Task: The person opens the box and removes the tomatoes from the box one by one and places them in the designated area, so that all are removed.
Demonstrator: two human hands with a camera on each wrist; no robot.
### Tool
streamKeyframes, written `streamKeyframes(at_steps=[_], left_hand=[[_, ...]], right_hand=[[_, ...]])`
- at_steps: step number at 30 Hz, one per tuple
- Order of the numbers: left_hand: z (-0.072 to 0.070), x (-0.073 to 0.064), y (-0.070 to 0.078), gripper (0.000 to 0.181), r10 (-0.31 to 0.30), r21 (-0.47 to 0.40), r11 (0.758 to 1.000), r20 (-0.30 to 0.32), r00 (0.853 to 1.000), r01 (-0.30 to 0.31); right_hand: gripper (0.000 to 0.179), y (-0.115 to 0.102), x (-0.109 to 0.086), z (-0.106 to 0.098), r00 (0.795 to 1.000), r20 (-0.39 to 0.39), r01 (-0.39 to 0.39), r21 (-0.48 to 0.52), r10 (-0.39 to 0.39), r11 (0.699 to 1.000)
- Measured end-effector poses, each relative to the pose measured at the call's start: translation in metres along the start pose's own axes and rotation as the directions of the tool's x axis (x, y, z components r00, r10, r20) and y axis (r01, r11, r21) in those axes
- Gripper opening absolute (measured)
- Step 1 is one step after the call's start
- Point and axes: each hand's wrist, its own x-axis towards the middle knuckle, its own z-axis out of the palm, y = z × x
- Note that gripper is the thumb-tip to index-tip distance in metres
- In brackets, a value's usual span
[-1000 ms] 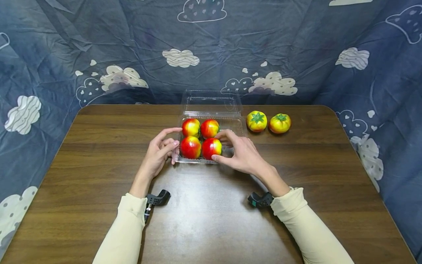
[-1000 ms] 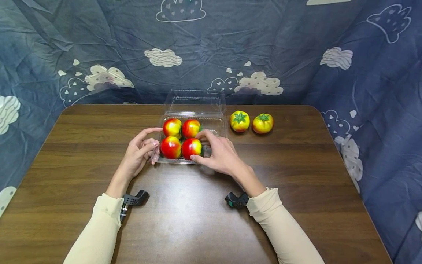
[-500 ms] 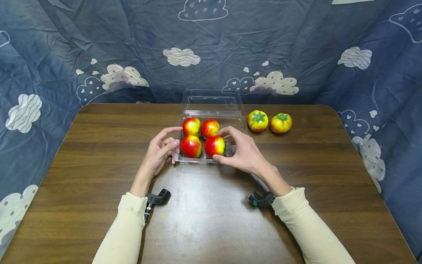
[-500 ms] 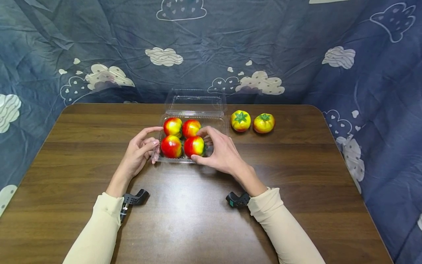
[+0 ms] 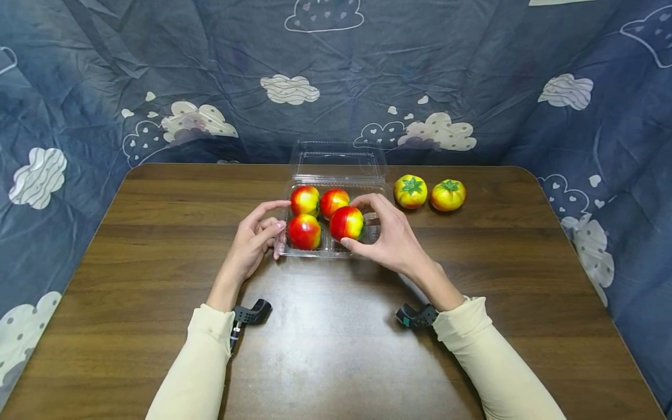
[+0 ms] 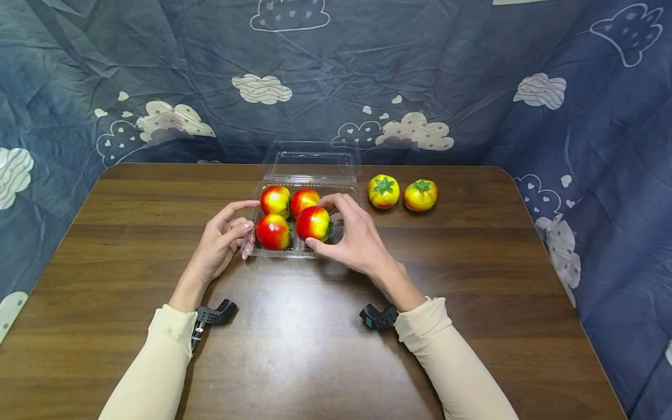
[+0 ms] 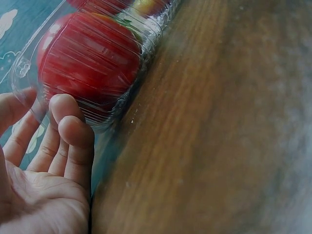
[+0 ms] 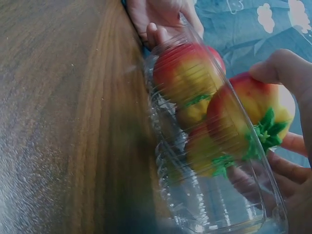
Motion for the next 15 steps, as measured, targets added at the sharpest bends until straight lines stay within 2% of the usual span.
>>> streamKeyframes(at_steps=[6, 15], left_hand=[[0.0004, 0.0003, 0.0003, 0.042, -0.004, -0.002, 1.0, 0.003, 1.0, 0.004], [0.0003, 0.0009, 0.0007, 0.042, -0.006, -0.001, 1.0, 0.003, 1.0, 0.006]], right_hand=[[0.064, 0.0004, 0.0011, -0.0026, 0.995, -0.098, -0.021, 0.015, 0.022, 1.0], [0.063, 0.0017, 0.0031, -0.0081, 0.983, -0.181, 0.009, -0.002, -0.009, 1.0]])
